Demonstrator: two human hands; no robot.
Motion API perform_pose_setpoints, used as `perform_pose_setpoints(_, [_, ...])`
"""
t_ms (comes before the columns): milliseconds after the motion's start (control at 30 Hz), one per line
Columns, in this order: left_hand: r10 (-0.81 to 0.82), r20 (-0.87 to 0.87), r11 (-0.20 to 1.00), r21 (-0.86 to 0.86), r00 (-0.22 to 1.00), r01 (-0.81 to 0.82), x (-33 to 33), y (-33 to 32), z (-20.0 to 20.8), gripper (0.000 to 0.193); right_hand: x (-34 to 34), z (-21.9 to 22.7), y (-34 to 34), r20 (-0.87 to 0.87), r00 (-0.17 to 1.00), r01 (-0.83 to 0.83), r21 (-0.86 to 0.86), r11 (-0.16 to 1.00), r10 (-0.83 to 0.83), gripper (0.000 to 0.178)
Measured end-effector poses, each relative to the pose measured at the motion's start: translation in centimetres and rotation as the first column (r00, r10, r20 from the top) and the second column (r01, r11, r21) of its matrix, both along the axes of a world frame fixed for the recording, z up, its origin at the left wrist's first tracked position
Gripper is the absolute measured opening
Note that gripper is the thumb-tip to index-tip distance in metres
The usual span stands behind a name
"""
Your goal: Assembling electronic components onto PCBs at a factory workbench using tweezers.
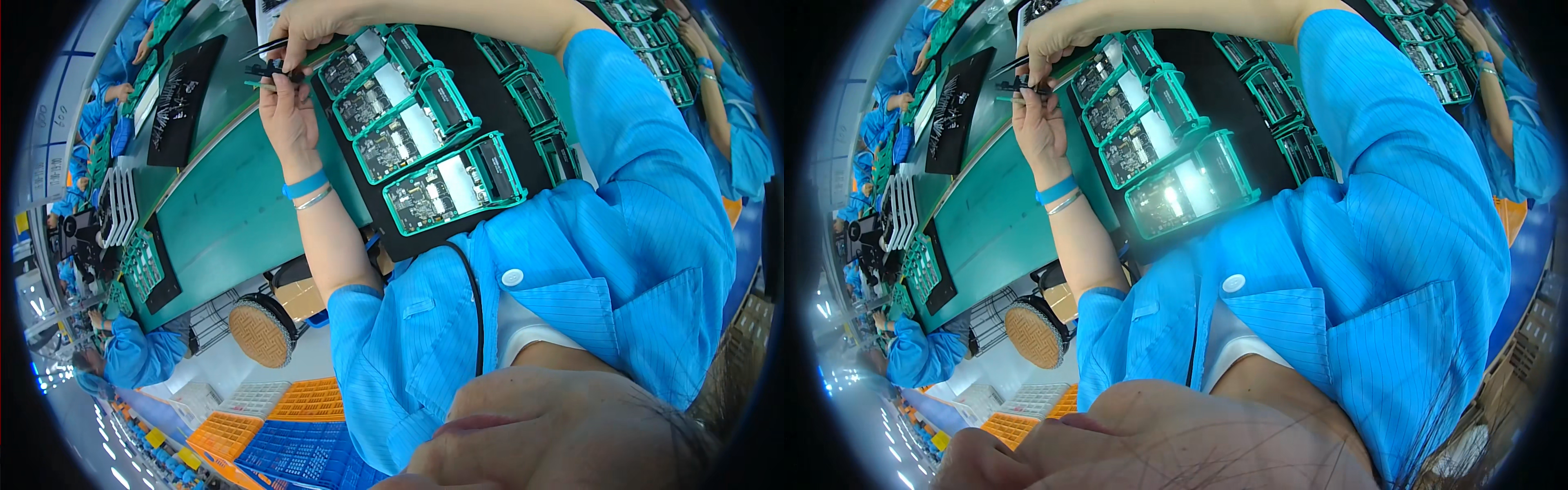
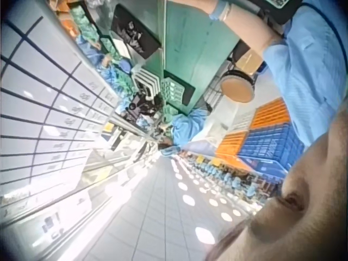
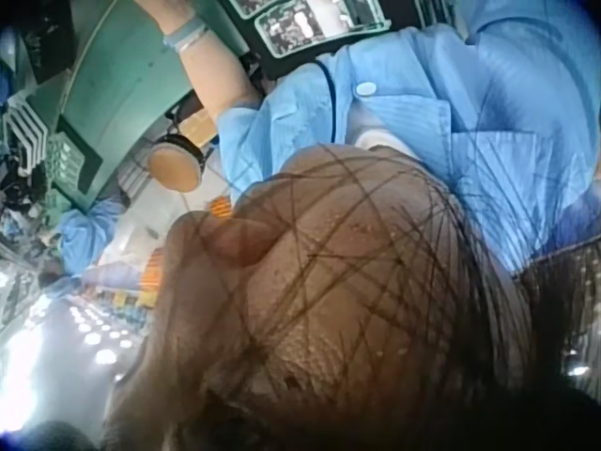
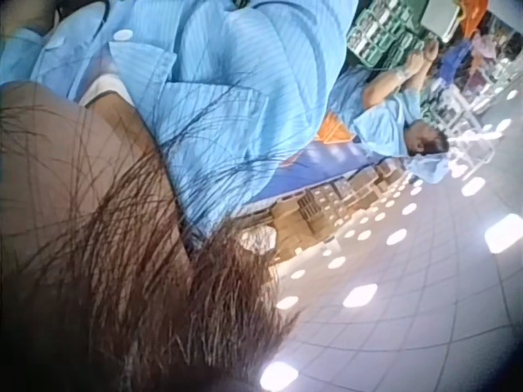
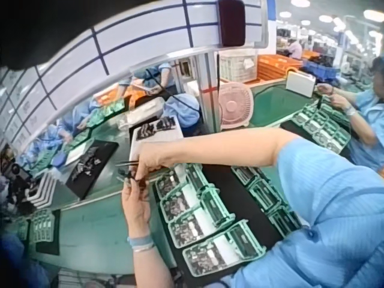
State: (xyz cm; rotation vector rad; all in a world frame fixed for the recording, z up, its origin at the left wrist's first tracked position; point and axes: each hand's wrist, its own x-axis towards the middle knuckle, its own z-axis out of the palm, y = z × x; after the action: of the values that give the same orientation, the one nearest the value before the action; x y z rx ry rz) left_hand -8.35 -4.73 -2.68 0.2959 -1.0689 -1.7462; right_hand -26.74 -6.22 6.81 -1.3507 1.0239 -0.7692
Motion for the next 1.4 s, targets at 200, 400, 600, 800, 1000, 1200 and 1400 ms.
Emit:
perform_pose_setpoints(200, [-0.115, -0.018, 0.989, 0.093, 0.993, 0.116, 0.5, -0.8, -0.7, 0.028, 0.5, -1.4, 1.4, -0.542, 0.648, -0.12, -0.767, 0.631, -0.535, 0.063])
perform_pose_setpoints(400, [-0.107, 0.025, 0.984, 0.146, 0.994, 0.102, 0.8, -1.1, -0.9, 0.029, 0.2, -0.5, 2.9, -0.635, 0.611, -0.527, -0.772, 0.355, -0.473, 0.026])
perform_pose_setpoints(600, [-0.179, -0.031, 0.961, 0.208, 0.983, 0.182, 0.5, -1.1, -0.8, 0.032, -0.4, 0.3, 1.9, -0.665, 0.581, -0.666, -0.72, 0.196, -0.469, 0.019])
perform_pose_setpoints(800, [-0.172, -0.022, 0.956, 0.239, 0.985, 0.172, 0.8, -1.5, -1.3, 0.031, 0.0, 0.9, 1.4, -0.724, 0.537, -0.677, -0.676, 0.291, -0.434, 0.018])
perform_pose_setpoints(1000, [-0.226, -0.05, 0.941, 0.246, 0.973, 0.231, 0.8, -1.9, -1.6, 0.026, -0.5, 1.2, 1.1, -0.787, 0.482, -0.595, -0.617, 0.516, -0.385, 0.017])
perform_pose_setpoints(1200, [-0.064, 0.21, 0.963, 0.271, 0.976, 0.005, 1.4, -2.1, -1.3, 0.017, -1.5, 0.4, -0.2, -0.845, 0.412, -0.508, -0.524, 0.683, -0.341, 0.017])
perform_pose_setpoints(1400, [0.094, 0.404, 0.964, 0.191, 0.91, -0.184, 0.7, -1.4, -1.0, 0.014, -3.2, -2.0, -1.6, -0.901, 0.271, -0.434, -0.428, 0.793, -0.338, 0.022])
